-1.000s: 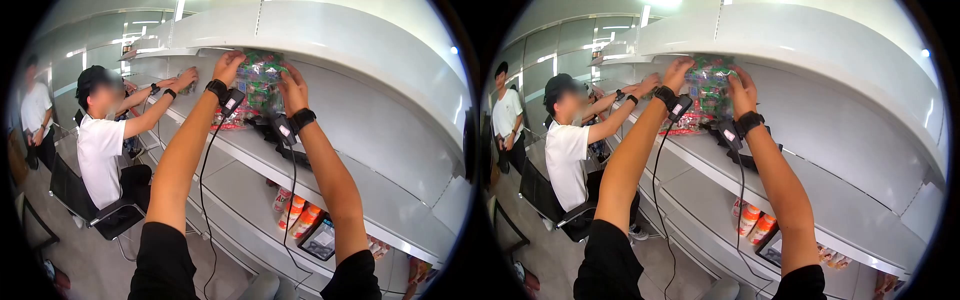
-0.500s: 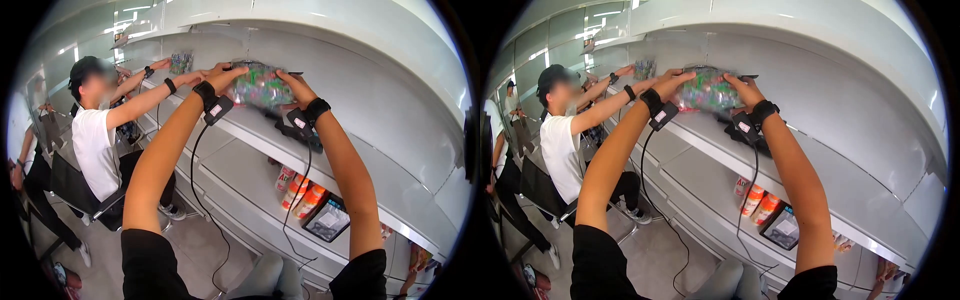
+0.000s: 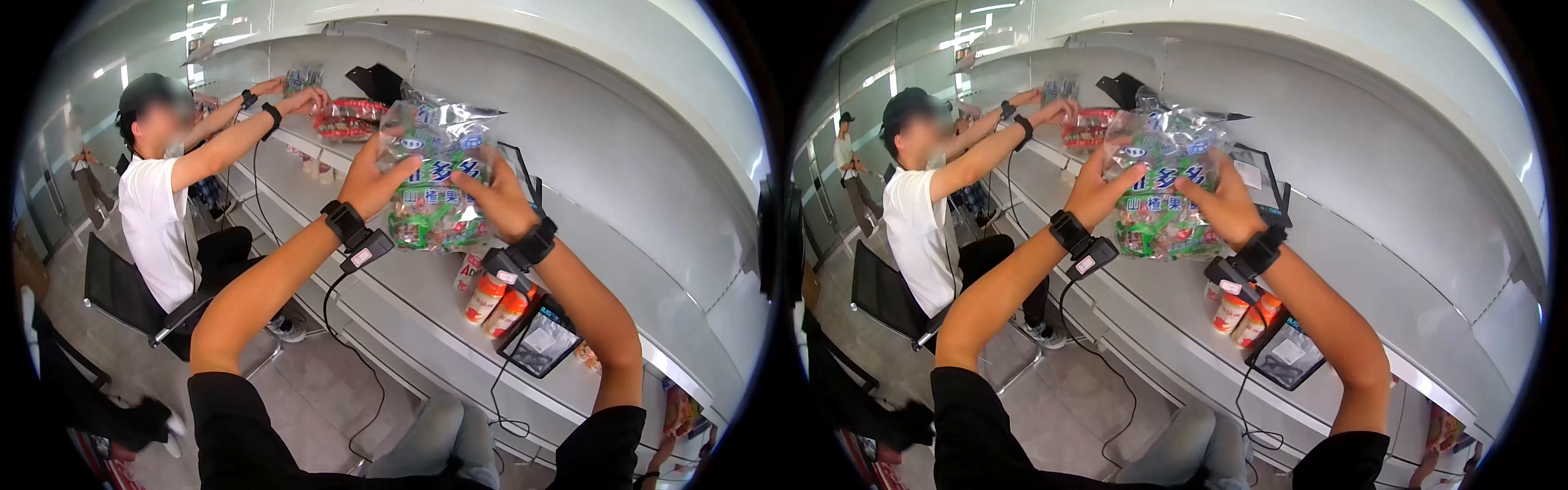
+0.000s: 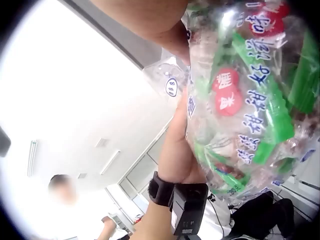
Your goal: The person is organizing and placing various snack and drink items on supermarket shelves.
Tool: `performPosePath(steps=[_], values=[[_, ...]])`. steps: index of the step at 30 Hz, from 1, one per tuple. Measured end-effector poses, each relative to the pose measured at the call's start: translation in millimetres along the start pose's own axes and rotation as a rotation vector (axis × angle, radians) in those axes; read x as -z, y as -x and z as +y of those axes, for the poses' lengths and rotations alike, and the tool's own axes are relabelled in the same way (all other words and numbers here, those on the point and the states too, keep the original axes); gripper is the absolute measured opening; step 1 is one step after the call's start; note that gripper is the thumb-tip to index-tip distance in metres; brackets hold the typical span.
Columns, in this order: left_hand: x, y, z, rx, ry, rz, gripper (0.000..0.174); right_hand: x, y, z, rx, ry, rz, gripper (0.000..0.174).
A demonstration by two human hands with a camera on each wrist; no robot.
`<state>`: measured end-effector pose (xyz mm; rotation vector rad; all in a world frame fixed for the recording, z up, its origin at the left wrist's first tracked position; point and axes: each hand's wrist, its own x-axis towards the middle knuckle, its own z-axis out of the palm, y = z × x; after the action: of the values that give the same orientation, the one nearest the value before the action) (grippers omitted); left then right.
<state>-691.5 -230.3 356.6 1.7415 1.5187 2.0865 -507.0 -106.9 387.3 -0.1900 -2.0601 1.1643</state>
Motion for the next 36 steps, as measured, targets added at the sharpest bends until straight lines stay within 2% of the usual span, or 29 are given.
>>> performPosePath(steps=[3,4,5,7,9,11,13,14,15,16,17,18,20,22,25,26,29,30,32,35,36], values=[[-6,-13,-1,-0.037,-0.117,-0.023,0.057,12,1,-11,-0.059,-0.025,0.011,0.072],[-13,-19,5,-0.098,-0.051,0.012,0.054,16,-6,-11,-0.054,-0.039,0.017,0.072],[-17,-30,1,-0.081,-0.015,0.035,0.054,19,-17,-11,-0.045,-0.054,0.026,0.072],[-22,-64,-16,-0.060,0.058,0.068,0.052,25,-47,0,0.133,0.013,0.187,0.074],[-28,-105,-45,-0.033,0.145,0.123,0.046,40,-86,6,0.119,-0.036,0.212,0.082],[-33,-128,-54,0.084,0.134,0.250,0.049,45,-109,0,0.085,0.053,0.345,0.091],[-33,-149,-79,0.176,-0.047,0.267,0.054,59,-134,35,0.133,0.292,0.347,0.094],[-31,-151,-87,0.252,-0.100,0.156,0.052,65,-141,47,0.156,0.413,0.350,0.096],[-27,-151,-94,0.326,-0.149,0.045,0.051,62,-129,42,0.027,0.423,0.190,0.097],[-24,-151,-96,0.398,-0.199,-0.064,0.049,62,-123,46,-0.002,0.460,0.076,0.095],[-21,-153,-97,0.527,-0.167,-0.090,0.053,62,-120,52,-0.034,0.491,-0.038,0.093],[-17,-159,-121,0.505,-0.096,-0.080,0.055,64,-120,57,-0.029,0.436,-0.048,0.093],[-15,-155,-134,0.446,0.081,-0.056,0.058,68,-117,66,-0.028,0.325,-0.074,0.092],[-23,-129,-109,0.367,0.291,-0.018,0.062,66,-116,66,-0.121,0.372,-0.063,0.090],[-38,-130,-135,0.225,0.320,0.143,0.067,56,-113,63,-0.163,0.434,-0.080,0.090],[-45,-131,-140,0.119,0.304,0.213,0.062,53,-112,62,-0.161,0.451,-0.090,0.089],[-55,-127,-126,-0.049,-0.014,0.378,0.052,54,-118,73,-0.125,0.476,-0.056,0.089],[-57,-121,-111,0.021,0.003,0.479,0.040,53,-114,68,-0.142,0.419,-0.083,0.090],[-52,-121,-114,-0.010,0.007,0.506,0.037,55,-107,60,-0.172,0.302,-0.137,0.093],[-35,-119,-113,-0.006,0.046,0.538,0.033,61,-105,69,-0.151,0.367,-0.040,0.094],[-24,-117,-102,-0.019,0.047,0.553,0.033,59,-97,57,-0.169,0.350,-0.017,0.092]])
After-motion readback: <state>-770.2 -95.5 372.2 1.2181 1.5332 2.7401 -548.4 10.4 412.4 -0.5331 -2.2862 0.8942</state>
